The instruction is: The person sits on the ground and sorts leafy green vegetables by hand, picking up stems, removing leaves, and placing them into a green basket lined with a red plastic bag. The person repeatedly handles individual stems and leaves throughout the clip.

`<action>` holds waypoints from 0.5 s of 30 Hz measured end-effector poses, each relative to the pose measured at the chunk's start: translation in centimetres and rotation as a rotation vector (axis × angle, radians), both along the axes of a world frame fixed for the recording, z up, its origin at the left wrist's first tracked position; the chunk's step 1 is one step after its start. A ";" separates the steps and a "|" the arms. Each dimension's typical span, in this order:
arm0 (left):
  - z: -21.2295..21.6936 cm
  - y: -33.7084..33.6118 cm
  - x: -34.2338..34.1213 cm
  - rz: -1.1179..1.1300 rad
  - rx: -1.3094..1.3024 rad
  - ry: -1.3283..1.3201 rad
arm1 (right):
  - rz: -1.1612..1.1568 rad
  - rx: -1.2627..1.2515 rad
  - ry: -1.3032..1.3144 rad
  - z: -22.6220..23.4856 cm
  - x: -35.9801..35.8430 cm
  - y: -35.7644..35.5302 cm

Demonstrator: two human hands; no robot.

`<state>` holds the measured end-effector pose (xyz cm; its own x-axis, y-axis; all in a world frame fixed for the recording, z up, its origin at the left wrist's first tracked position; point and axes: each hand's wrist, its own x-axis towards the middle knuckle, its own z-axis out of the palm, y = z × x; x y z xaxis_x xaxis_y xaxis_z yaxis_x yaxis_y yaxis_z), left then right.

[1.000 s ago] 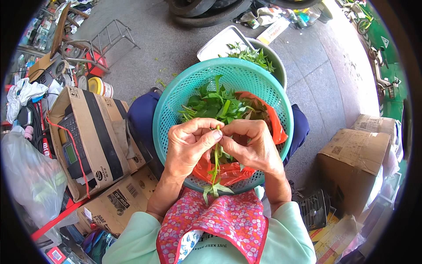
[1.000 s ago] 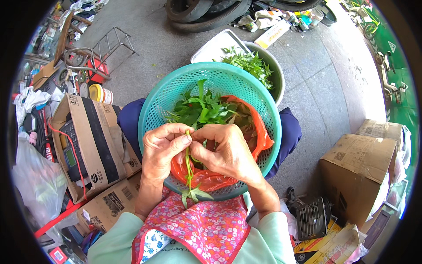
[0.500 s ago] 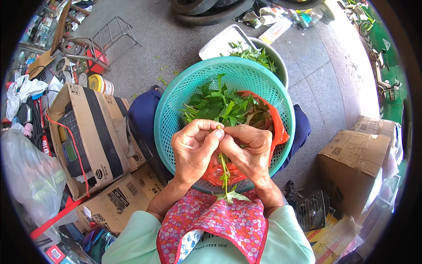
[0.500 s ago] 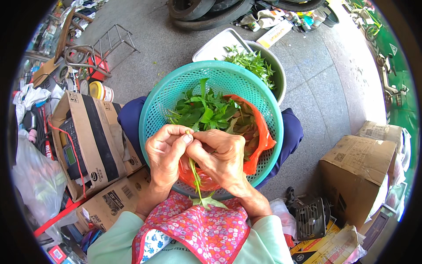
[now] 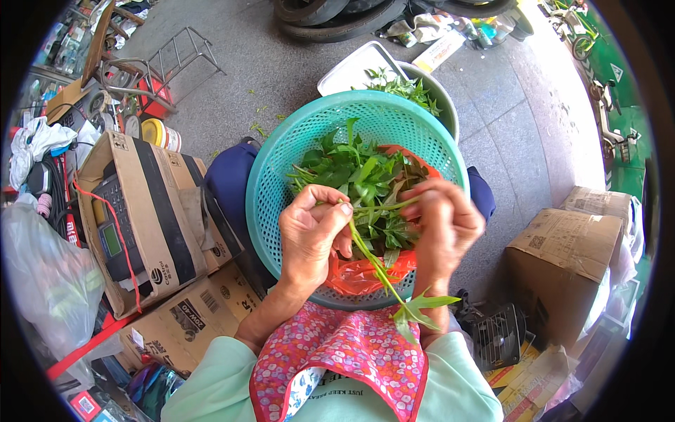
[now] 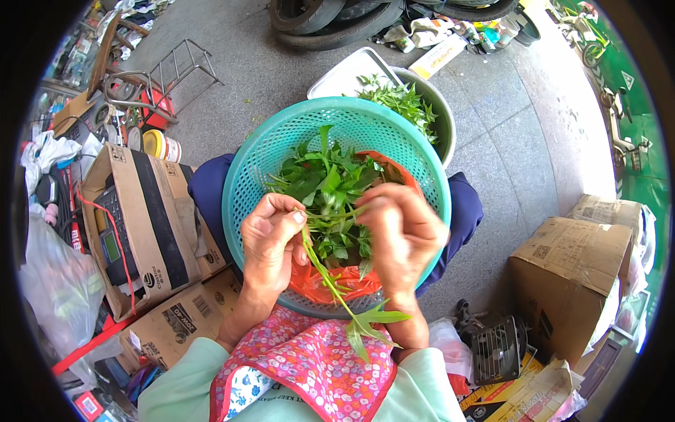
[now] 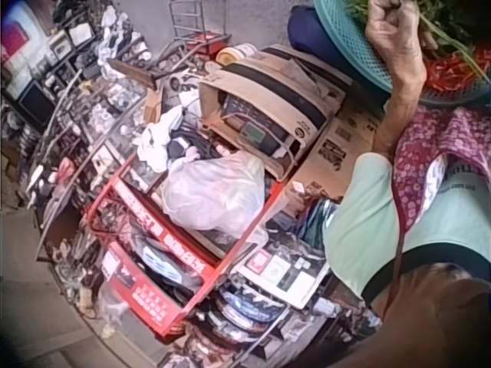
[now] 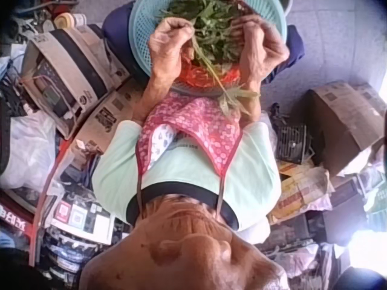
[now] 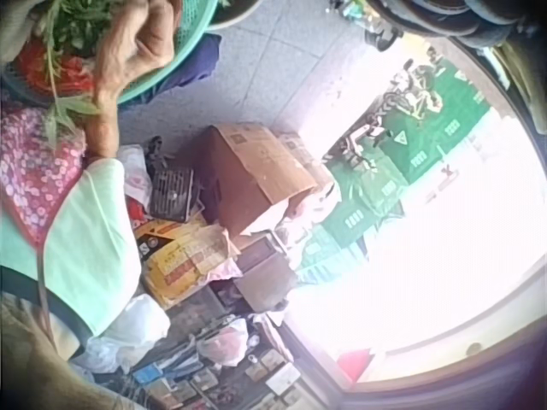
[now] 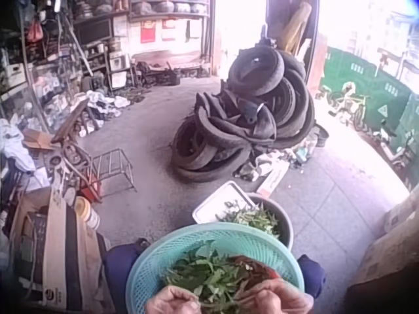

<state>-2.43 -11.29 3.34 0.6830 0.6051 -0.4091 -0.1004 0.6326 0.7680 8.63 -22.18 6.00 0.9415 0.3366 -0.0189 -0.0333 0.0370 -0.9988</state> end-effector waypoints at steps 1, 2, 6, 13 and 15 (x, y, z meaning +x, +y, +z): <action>-0.3 0.3 -0.2 0.012 0.013 0.009 | -0.050 0.107 -0.084 0.1 1.2 -0.7; -0.2 0.5 -0.3 0.011 0.025 0.018 | -0.113 0.211 -0.169 0.7 2.4 -1.7; -0.8 1.3 -0.7 0.094 0.136 0.070 | -0.308 0.557 -0.121 4.4 5.1 -6.7; -0.1 0.2 -0.8 0.010 0.268 0.056 | 0.394 -0.396 -0.707 2.6 -0.2 -2.0; 0.9 0.0 -1.2 -0.064 0.381 0.002 | 0.515 -0.501 -0.772 1.6 -1.8 -0.8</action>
<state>-3.62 -11.31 4.27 0.7237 0.6702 -0.1648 -0.0683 0.3072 0.9492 6.87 -23.03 7.63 0.5024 0.8191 0.2769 0.7241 -0.2236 -0.6524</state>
